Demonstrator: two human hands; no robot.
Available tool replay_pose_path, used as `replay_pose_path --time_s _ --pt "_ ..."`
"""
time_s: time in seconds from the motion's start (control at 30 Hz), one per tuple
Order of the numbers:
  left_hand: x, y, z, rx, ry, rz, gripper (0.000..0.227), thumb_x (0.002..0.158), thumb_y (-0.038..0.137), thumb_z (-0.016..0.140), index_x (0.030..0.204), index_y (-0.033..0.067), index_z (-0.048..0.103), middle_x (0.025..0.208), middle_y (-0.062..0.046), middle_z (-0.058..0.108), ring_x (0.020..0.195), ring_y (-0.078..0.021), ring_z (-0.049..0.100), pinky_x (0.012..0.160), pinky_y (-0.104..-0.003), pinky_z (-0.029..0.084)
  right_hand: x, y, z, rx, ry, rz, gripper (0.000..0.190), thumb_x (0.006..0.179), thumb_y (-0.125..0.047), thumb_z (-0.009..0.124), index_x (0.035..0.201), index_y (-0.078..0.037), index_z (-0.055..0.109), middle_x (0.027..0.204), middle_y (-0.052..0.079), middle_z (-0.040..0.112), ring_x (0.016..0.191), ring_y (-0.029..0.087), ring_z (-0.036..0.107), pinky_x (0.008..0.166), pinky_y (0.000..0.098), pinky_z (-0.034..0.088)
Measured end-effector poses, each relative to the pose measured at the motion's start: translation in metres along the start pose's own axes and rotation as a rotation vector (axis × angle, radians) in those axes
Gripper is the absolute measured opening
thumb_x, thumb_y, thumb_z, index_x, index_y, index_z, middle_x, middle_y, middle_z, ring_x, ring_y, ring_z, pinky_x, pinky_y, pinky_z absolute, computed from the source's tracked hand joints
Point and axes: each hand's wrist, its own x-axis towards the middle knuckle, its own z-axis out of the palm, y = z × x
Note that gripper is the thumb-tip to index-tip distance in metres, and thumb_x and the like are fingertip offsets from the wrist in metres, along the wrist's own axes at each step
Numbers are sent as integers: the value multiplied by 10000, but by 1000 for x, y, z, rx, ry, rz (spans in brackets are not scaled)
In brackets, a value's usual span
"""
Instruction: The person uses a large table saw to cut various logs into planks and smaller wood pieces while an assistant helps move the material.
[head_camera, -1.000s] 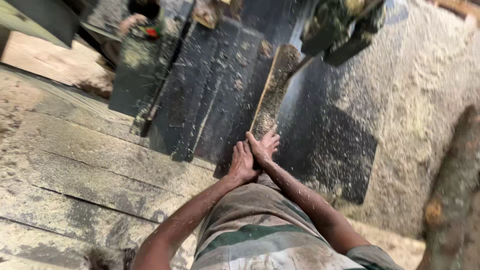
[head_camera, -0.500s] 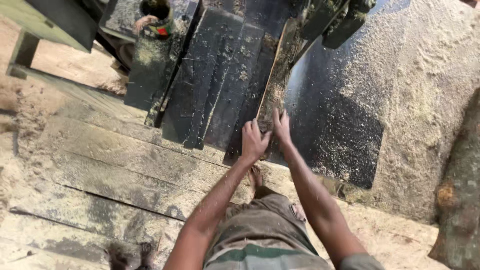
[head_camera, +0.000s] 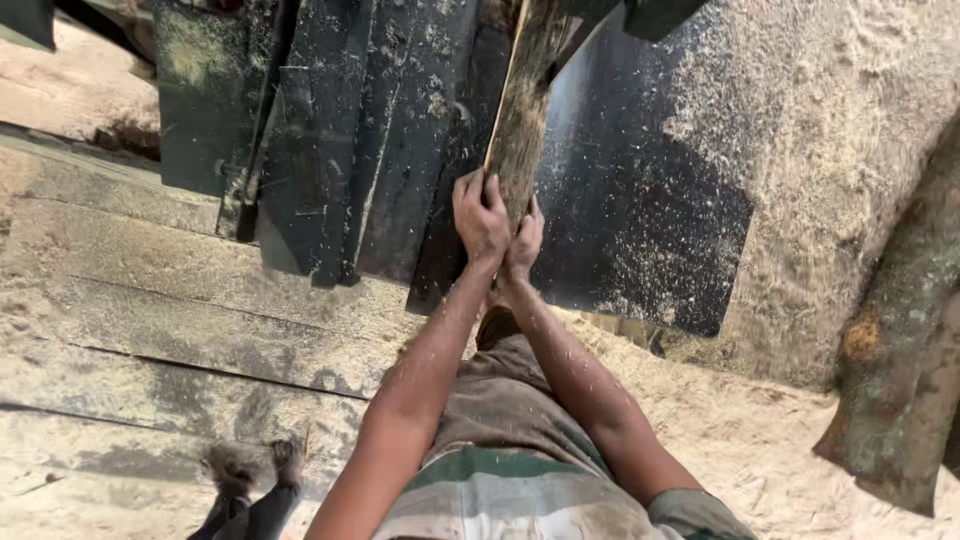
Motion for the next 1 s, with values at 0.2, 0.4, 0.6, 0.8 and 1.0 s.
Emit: replay_pose_path --time_s 0.2,0.4,0.6,0.8,1.0 --pt "68 30 44 -22 49 74 337 1041 265 598 1212 -6 702 1190 -154 676 1132 -359 652 984 -437 542 80 -26 35 155 -2 62 566 1032 -294 363 1497 6 483 1416 200 533 1294 327 550 1093 439 467" --pt "61 39 23 -95 33 50 366 1041 317 640 1202 -11 664 1223 -157 656 1130 -308 651 978 -410 541 140 -45 49 235 -6 337 567 989 -272 311 1517 -74 369 1346 231 579 1161 369 620 959 524 563" --pt "-105 1 -82 76 -176 -18 167 1059 192 595 1102 57 684 1147 -107 693 1023 -231 676 873 -369 590 223 -24 61 -37 98 134 554 1074 -324 438 1516 10 469 1525 254 488 1392 365 501 1205 458 401" --pt "-275 -46 -212 114 -313 -606 266 999 313 619 1037 78 738 1040 -98 725 918 -234 731 789 -360 636 171 -27 -55 -646 -138 -229 620 1133 -426 379 1627 -58 312 1715 152 270 1588 306 264 1322 470 205" --pt "-368 -140 -299 525 -465 -1120 460 938 482 690 955 34 795 891 -153 769 771 -291 739 699 -417 619 37 -34 -226 -1210 -236 -371 799 1102 -535 370 1682 -46 119 1766 143 82 1638 311 40 1327 478 24"
